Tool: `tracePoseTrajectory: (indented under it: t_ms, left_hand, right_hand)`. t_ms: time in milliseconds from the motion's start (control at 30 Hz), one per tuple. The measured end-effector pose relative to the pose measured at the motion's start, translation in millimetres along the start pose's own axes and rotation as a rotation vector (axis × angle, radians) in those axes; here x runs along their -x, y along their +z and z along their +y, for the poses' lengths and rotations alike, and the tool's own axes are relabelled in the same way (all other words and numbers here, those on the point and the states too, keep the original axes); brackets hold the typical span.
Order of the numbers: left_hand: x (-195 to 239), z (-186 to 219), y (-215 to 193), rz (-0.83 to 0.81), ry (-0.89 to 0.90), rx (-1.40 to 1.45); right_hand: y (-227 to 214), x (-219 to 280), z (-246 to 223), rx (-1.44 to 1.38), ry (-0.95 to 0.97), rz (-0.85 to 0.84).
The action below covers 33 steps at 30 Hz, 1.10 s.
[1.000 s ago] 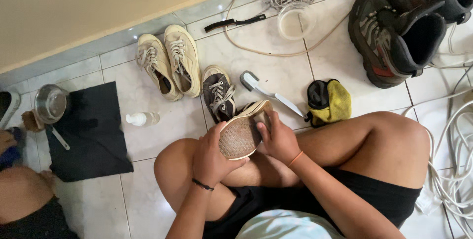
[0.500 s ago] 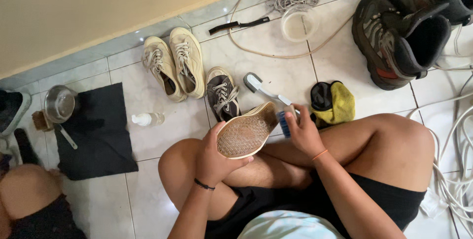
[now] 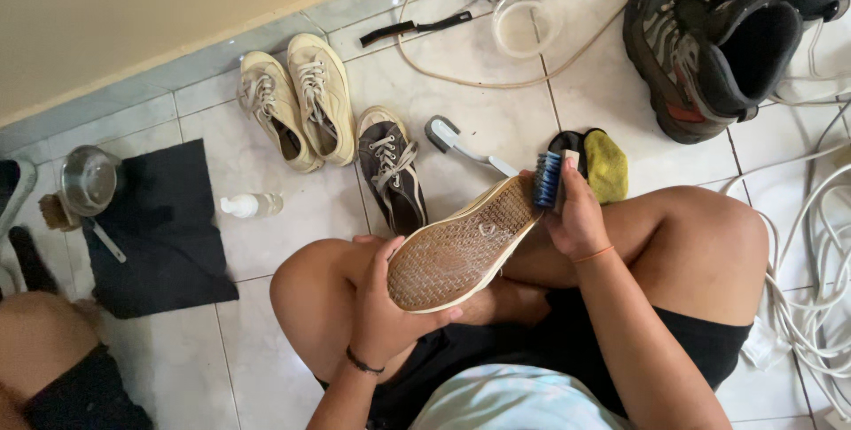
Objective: The person sits on the floor and scrubs the sole of a beige sneaker using a brush and a cloth. They dip the brush into a container of liquid and continue scrubbing the shoe sole.
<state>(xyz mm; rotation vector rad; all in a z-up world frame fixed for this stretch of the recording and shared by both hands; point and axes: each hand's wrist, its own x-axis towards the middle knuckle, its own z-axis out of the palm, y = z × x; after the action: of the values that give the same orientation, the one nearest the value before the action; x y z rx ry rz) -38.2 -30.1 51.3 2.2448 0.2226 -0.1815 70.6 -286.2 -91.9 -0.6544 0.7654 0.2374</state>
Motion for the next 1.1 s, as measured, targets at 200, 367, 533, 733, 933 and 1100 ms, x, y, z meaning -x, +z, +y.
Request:
tracePoseTrajectory:
  t_ms: [200,367,533,733,933,1100]
  left_hand:
    - [30,21,10,-0.109,0.019,-0.044]
    - [37,28,22,-0.442,-0.252,0.100]
    - [8,46,6,-0.542,-0.301,0.031]
    - [-43,28,17,-0.574,-0.159,-0.114]
    - [-115,-27,106,-0.278,-0.346,0.590]
    - [-101,16,105,-0.447,-0.322,0.723]
  right_hand:
    - [12,10,-8,0.214,-0.075,-0.039]
    - [3,-2,12,0.235,-0.130,-0.045]
    - [10,2,14,0.346,-0.095,-0.011]
    - [-16,-27,35,0.372,-0.025,-0.031]
    - [-5,-15,30,0.356,0.017,-0.174]
    - [-11,-17,33,0.264,0.054,-0.195]
